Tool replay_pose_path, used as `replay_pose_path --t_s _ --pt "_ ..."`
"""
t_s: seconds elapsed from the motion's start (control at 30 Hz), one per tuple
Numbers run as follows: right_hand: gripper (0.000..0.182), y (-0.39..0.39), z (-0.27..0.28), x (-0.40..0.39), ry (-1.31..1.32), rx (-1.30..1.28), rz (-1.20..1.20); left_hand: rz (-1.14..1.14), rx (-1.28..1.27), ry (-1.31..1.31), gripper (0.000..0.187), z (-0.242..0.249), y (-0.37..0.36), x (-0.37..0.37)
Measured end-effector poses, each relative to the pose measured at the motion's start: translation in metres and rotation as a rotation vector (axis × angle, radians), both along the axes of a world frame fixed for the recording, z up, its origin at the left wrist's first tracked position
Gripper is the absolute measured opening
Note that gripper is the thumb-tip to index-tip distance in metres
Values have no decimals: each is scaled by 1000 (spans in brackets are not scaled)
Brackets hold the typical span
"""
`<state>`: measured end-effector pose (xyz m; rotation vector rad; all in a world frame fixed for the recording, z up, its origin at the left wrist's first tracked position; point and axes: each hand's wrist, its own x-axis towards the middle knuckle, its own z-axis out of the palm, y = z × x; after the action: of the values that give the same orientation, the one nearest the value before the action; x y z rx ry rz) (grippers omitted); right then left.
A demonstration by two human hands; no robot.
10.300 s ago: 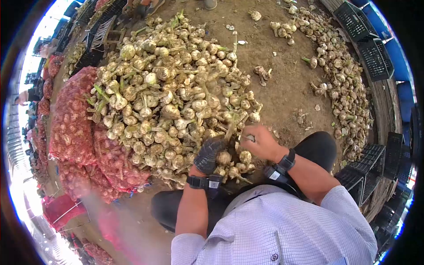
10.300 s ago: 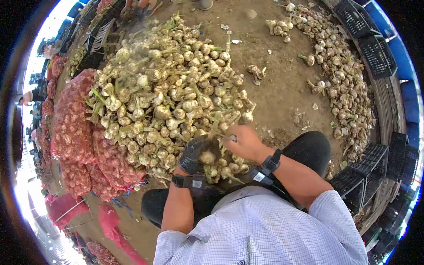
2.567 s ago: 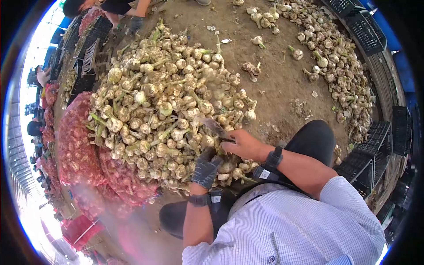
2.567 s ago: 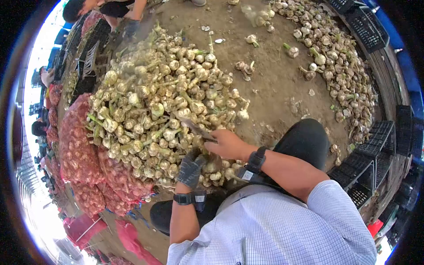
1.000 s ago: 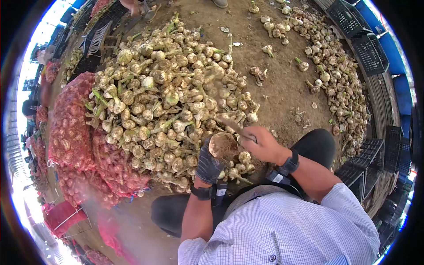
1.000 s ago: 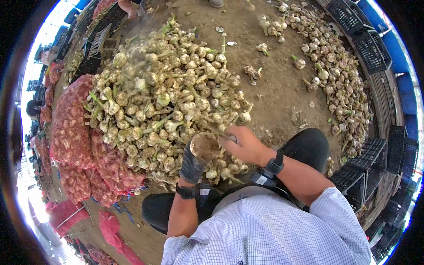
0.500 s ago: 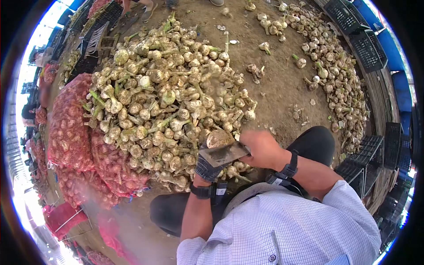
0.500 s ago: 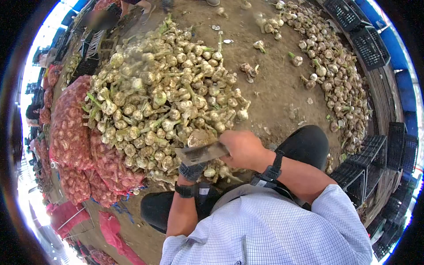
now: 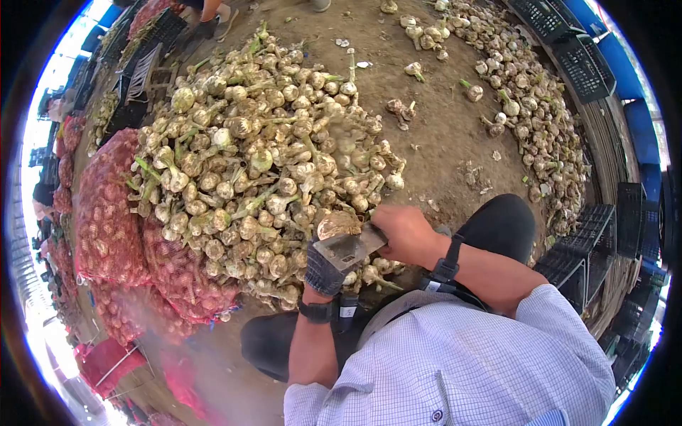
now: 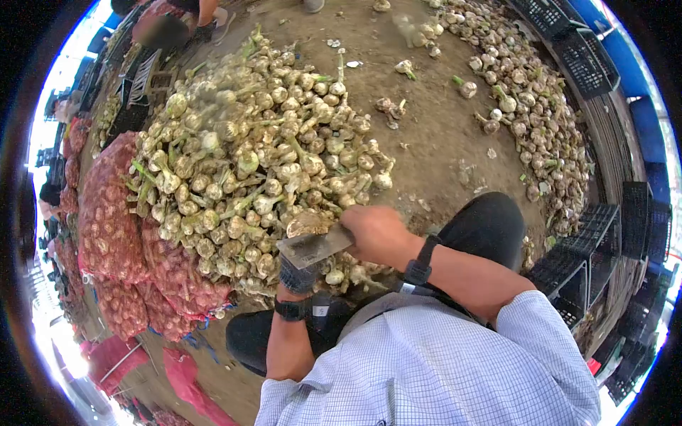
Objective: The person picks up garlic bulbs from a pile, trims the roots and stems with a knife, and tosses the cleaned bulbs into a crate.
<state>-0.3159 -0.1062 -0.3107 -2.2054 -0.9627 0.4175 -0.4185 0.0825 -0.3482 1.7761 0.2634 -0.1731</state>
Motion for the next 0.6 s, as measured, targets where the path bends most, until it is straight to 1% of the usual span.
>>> replay_pose_path --t_s 0.03,0.1,0.13,0.2,0.23,0.33,0.43,0.47,0.57,0.6 --pt "38 0 -4 -1 11 -7 -5 0 1 -6 34 2 0 2" --pt "38 1 -16 -2 31 -18 -17 -47 187 -24 33 9 2 8" --pt "34 2 -19 -3 61 -41 -31 -71 280 -33 32 17 1 11" --pt "27 6 -25 -2 116 -79 -51 -7 241 -32 32 27 -3 16" --pt "27 7 -28 -2 117 -80 -46 25 222 -29 32 30 -5 17" --pt "26 11 -34 -3 117 -68 -45 25 351 -140 30 19 -3 13" --pt "24 11 -39 -2 87 -29 -58 17 389 -91 29 22 -4 15" --pt "24 11 -45 -3 81 -7 -53 -8 417 -143 27 11 -2 15" --pt "24 10 -46 1 121 -8 -24 -106 653 -242 25 8 -3 7" --pt "24 9 -45 1 145 -23 -11 -132 665 -189 27 7 -2 5"
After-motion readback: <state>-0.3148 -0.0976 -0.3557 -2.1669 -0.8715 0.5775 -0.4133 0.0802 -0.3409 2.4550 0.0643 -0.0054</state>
